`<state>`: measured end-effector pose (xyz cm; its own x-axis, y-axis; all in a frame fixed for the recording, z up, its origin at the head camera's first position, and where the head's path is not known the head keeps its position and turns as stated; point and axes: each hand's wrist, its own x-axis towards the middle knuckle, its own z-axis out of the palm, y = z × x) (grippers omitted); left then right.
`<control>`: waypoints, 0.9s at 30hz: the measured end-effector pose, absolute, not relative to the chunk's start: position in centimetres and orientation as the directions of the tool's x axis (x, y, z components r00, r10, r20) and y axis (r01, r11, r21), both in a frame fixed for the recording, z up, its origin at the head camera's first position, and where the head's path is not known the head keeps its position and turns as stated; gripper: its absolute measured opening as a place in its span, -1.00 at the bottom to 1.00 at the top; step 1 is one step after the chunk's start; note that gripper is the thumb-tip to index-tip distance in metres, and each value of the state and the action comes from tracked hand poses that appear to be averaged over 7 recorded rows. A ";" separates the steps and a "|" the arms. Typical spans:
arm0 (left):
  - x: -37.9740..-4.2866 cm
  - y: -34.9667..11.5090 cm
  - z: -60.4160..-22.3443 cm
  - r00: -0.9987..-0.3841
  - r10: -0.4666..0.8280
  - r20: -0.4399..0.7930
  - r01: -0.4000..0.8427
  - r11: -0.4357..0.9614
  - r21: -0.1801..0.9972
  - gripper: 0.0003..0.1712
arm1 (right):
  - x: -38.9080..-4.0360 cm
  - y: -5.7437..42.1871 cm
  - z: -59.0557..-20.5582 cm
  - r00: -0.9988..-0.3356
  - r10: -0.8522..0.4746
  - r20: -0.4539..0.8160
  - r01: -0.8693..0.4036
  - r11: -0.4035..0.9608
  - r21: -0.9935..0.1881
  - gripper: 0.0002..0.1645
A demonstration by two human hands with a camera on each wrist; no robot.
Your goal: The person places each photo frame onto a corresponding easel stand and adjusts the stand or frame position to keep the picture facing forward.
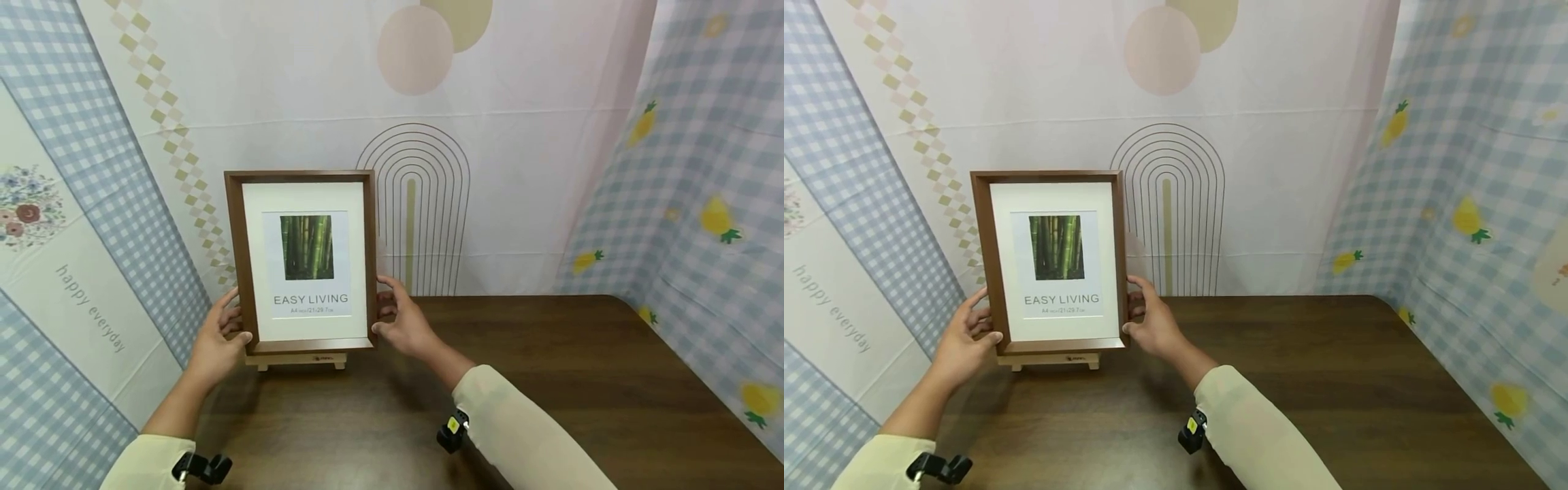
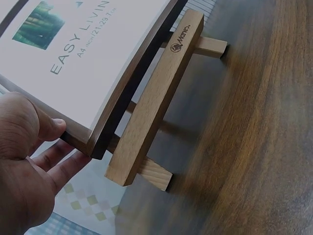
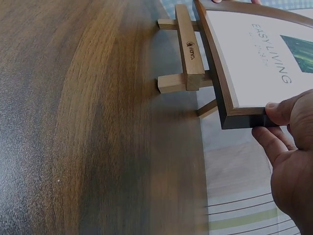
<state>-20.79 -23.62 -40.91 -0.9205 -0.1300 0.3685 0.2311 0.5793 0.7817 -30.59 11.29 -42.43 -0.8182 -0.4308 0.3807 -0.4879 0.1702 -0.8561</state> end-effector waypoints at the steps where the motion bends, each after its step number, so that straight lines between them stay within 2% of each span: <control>1: -20.8 -23.6 -41.0 -0.920 -0.130 0.371 0.234 0.577 0.783 0.07 | -30.6 11.3 -42.4 -0.819 -0.431 0.379 -0.487 0.172 -0.856 0.15; 27: -20.6 -22.4 -41.0 -0.894 -0.192 0.405 0.208 0.623 0.754 0.04 | -31.1 11.5 -42.6 -0.790 -0.456 0.410 -0.506 0.107 -0.856 0.14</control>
